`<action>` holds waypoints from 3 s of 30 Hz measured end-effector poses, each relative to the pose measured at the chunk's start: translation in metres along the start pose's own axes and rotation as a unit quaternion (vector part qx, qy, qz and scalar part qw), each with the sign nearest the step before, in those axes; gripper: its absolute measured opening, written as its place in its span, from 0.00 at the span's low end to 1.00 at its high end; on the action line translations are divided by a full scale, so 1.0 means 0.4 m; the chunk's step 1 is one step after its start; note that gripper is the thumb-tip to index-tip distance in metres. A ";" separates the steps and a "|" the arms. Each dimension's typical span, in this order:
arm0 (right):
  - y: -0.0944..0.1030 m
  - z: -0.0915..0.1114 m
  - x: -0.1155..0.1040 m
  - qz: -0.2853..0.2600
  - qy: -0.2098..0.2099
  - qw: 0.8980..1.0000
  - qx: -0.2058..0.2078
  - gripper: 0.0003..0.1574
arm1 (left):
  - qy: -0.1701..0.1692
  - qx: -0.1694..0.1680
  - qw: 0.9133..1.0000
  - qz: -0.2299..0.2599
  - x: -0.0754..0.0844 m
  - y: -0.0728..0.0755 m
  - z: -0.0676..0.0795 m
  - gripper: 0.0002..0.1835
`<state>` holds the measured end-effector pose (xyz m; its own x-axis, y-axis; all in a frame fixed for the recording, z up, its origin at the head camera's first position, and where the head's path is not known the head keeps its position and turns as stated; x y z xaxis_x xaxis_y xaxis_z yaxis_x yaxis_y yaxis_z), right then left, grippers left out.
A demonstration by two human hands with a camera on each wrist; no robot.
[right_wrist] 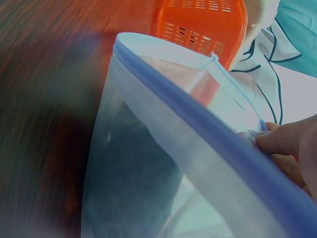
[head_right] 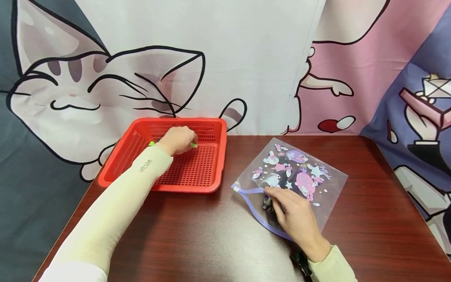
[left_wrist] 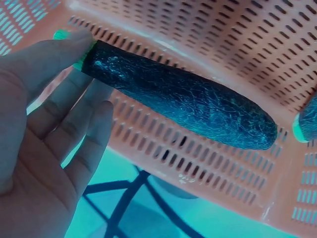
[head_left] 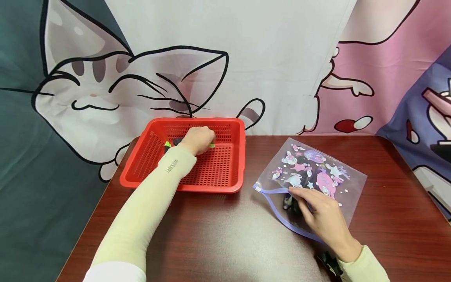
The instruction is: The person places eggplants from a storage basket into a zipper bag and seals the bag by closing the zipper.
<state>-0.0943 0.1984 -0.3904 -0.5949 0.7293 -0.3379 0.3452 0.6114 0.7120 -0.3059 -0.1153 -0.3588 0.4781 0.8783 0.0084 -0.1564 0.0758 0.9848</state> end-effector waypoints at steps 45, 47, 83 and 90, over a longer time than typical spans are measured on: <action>0.000 -0.002 -0.003 0.001 -0.007 1.000 -0.010 0.31 | -0.075 0.152 0.985 0.036 0.182 0.198 0.198 0.03; -0.001 -0.002 -0.002 0.000 -0.006 1.000 -0.009 0.31 | -0.080 0.160 0.983 0.041 0.188 0.202 0.208 0.03; 0.000 -0.003 0.002 -0.007 0.001 1.000 0.001 0.15 | -0.233 0.347 0.904 0.088 0.300 0.175 0.400 0.07; -0.001 -0.003 0.001 -0.004 0.004 1.000 0.008 0.29 | -0.250 0.356 0.895 0.105 0.324 0.159 0.426 0.08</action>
<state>-0.0958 0.1981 -0.3901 -0.6037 0.7215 -0.3390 0.3520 0.6228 0.6987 -0.1065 -0.0771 -0.2653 0.8573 0.5036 0.1069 0.2165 -0.5411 0.8126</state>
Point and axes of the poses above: each hand's wrist, its own z-axis away from the middle knuckle, its own y-axis out of the back of the hand, x = y × z, the point moved 4 cm from there along -z, towards the middle knuckle, and after that the axes turned 5 degrees about z, right-handed, at the moved point
